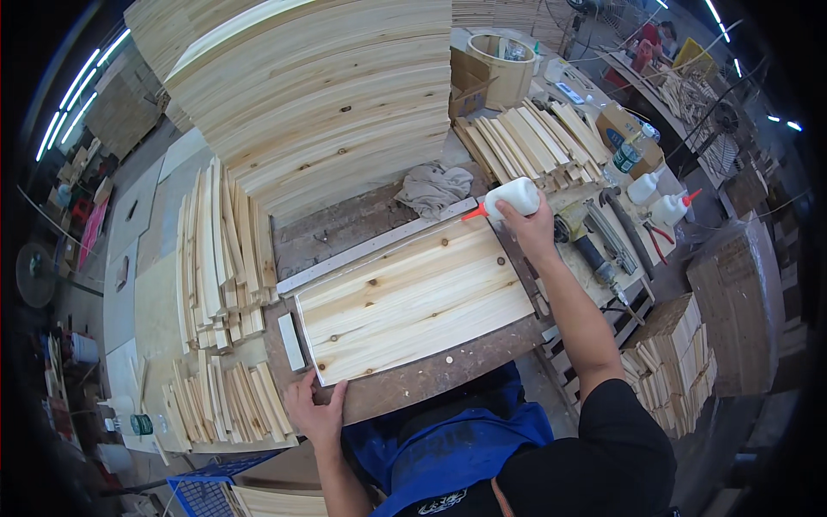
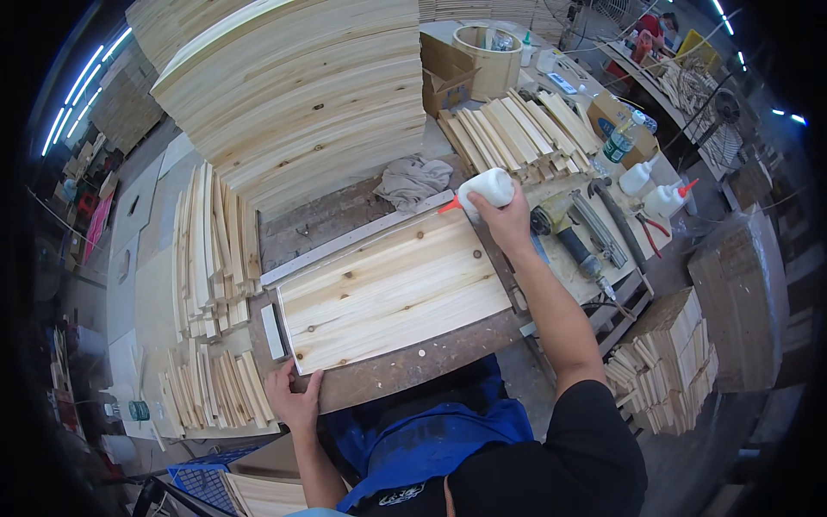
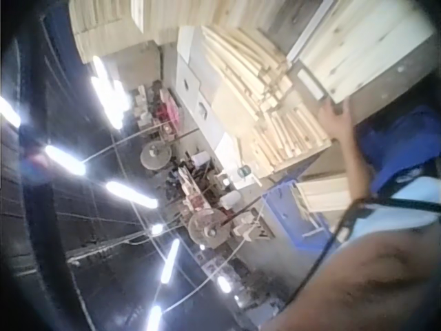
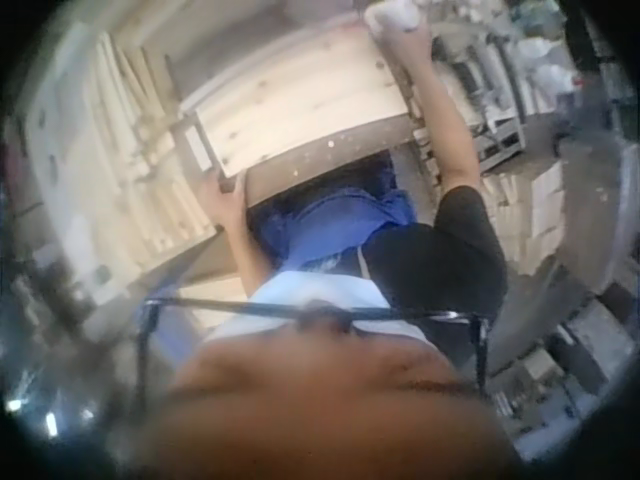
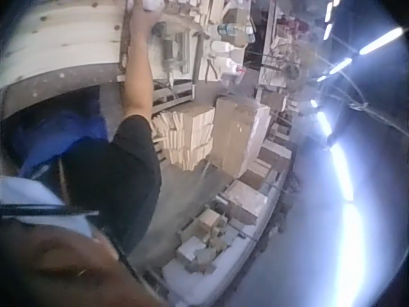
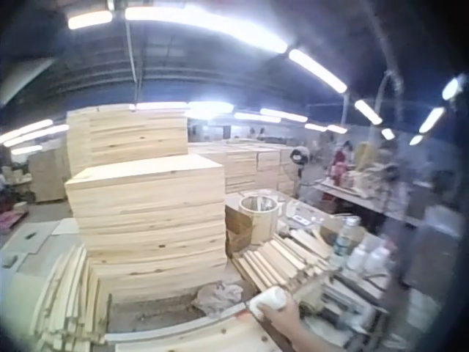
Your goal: Assembling wooden boxes by applying glue to the edges of wooden planks and securing them together using a pneumatic nail gun.
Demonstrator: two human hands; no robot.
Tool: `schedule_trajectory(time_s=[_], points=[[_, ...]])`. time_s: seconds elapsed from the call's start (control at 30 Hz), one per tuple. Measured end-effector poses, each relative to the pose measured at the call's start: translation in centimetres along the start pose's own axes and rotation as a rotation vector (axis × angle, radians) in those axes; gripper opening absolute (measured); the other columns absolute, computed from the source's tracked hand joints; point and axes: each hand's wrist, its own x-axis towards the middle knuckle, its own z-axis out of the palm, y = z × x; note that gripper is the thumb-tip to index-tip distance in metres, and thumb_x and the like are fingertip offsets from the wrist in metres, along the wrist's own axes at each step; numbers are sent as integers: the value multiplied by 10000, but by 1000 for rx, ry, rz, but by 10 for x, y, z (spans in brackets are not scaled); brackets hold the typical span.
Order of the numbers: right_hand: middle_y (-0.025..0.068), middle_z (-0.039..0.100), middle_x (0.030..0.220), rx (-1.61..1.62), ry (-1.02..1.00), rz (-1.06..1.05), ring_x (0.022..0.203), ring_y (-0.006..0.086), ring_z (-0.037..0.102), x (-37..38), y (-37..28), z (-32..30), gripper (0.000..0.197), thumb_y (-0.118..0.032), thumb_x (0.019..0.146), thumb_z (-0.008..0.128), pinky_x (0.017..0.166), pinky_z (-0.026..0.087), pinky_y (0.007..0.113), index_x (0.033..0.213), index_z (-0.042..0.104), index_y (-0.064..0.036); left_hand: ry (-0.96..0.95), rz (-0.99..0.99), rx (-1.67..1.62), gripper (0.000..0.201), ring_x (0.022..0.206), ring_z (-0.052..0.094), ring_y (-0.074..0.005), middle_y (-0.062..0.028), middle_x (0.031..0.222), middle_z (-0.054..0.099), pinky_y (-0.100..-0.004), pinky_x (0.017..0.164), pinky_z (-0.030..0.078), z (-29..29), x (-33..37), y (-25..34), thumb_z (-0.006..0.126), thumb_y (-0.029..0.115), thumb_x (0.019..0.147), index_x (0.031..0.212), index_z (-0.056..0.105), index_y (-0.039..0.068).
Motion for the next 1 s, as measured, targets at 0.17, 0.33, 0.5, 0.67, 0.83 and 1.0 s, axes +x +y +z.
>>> schedule_trajectory(time_s=[0.17, 0.33, 0.5, 0.67, 0.83, 1.0], points=[[101, 742, 1076, -14, 100, -32, 958, 167, 711, 5, -3, -11, 510, -205, 845, 923, 855, 575, 325, 1201, 632, 17, 1, 4, 3, 595, 841, 548, -256, -69, 877, 535, -392, 769, 476, -1, 0, -3, 981, 277, 663, 1157, 743, 46], [84, 728, 1100, -68, 116, -55, 992, 155, 706, 8, 6, -23, 462, -175, 884, 896, 885, 572, 309, 1219, 629, -3, -9, -8, -3, 595, 844, 547, -258, -70, 880, 534, -391, 775, 476, -1, 1, -1, 980, 269, 662, 1158, 741, 42], [80, 729, 1092, -86, 107, -34, 983, 150, 702, -4, -1, -29, 455, -173, 889, 892, 878, 569, 305, 1221, 634, -1, -9, 11, -25, 594, 845, 543, -257, -68, 883, 531, -391, 776, 472, 0, 1, -3, 976, 268, 674, 1169, 740, 40], [76, 728, 1099, -66, 91, -6, 986, 146, 702, -29, -9, -48, 442, -159, 900, 880, 874, 566, 299, 1231, 632, -5, -17, 5, -32, 588, 846, 537, -253, -69, 888, 528, -384, 777, 467, -2, 0, -5, 971, 258, 694, 1185, 737, 36], [69, 728, 1107, -83, 88, 28, 994, 140, 702, -67, -33, -68, 420, -139, 912, 864, 880, 564, 296, 1237, 630, -11, -21, 17, -43, 572, 854, 528, -241, -65, 893, 522, -369, 780, 464, -4, 0, -9, 965, 235, 714, 1194, 733, 29], [62, 728, 1100, -147, 100, 91, 985, 132, 698, -106, -49, -95, 410, -138, 916, 859, 886, 560, 294, 1232, 630, -14, -19, 24, -52, 590, 849, 535, -249, -61, 894, 540, -385, 788, 463, -1, 1, -18, 973, 254, 695, 1193, 733, 48]])
